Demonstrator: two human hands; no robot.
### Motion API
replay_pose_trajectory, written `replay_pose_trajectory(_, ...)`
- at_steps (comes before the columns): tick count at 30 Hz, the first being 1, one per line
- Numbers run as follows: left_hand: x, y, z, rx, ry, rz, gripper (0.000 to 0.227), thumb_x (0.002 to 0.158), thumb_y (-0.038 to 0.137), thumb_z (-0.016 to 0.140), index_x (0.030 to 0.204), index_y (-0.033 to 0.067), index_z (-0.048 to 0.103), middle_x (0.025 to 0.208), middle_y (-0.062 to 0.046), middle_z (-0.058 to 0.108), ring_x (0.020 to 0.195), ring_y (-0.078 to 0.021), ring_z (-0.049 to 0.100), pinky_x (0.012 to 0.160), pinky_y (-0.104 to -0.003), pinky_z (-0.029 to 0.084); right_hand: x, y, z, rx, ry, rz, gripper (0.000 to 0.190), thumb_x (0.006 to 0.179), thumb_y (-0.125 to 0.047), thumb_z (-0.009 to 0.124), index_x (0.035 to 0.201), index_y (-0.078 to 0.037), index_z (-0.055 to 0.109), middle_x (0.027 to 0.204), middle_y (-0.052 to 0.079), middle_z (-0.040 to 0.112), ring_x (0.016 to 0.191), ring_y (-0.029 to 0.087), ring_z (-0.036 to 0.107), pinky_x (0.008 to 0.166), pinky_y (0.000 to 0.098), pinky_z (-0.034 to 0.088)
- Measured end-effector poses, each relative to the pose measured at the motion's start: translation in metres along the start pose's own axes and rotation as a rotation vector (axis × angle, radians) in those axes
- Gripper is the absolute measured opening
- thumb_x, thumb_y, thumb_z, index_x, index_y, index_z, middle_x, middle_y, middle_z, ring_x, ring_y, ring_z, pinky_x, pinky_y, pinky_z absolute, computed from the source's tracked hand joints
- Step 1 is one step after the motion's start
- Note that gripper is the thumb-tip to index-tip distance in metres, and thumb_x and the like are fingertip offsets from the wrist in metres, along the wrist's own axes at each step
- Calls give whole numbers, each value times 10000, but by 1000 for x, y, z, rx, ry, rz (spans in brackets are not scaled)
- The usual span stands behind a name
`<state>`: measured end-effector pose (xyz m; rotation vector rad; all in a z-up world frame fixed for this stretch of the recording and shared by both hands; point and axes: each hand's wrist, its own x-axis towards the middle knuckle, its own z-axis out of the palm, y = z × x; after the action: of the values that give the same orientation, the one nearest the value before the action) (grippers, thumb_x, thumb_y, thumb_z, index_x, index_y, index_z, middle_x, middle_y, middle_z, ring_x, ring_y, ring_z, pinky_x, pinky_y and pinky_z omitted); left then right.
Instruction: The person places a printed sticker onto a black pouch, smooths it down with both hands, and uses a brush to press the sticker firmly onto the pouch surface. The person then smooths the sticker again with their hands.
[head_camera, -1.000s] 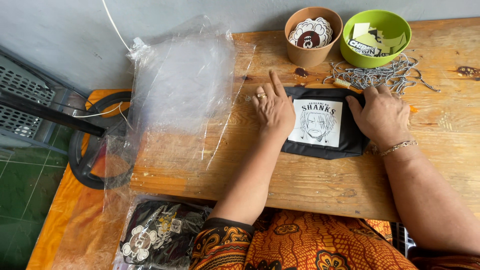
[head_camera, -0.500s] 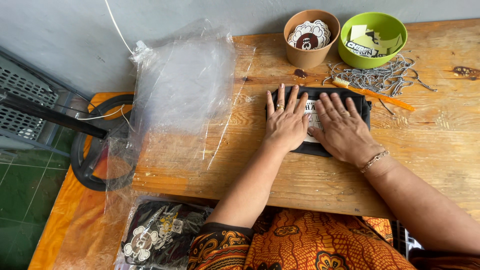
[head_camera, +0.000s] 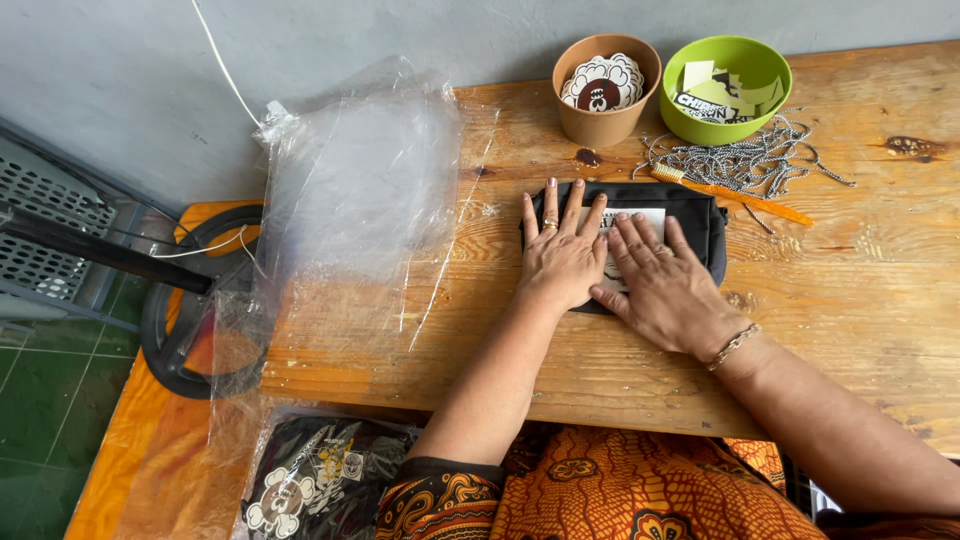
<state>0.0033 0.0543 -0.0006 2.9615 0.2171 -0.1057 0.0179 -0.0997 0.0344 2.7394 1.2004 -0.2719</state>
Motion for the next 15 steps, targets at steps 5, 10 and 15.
replay_pose_trajectory(5,-2,-3,0,-4,30,35,607,1054,436,250,1627,236,260,1730,-100,34,1566,-411,-120,1212,-648,-166,3,45,12,-130,114,135,852,1065,-722,81,1612,-109,308,1720,93,214,1599,246,130,1277,509,-93)
replay_pose_trajectory(10,1,-4,0,-11,49,36,606,1053,446,264,1623,241,270,1730,-98,54,1569,-404,-112,1214,-646,-168,-7,29,2,-177,138,178,875,1061,-747,91,1607,-106,327,1722,91,226,1609,246,117,1281,502,-119)
replay_pose_trajectory(15,0,-7,0,-17,37,31,611,1050,450,258,1624,241,262,1730,-105,59,1571,-407,-102,1220,-642,-160,-9,13,-1,20,14,38,848,1010,-747,110,1611,-173,282,1709,27,196,1578,217,138,1273,506,-76)
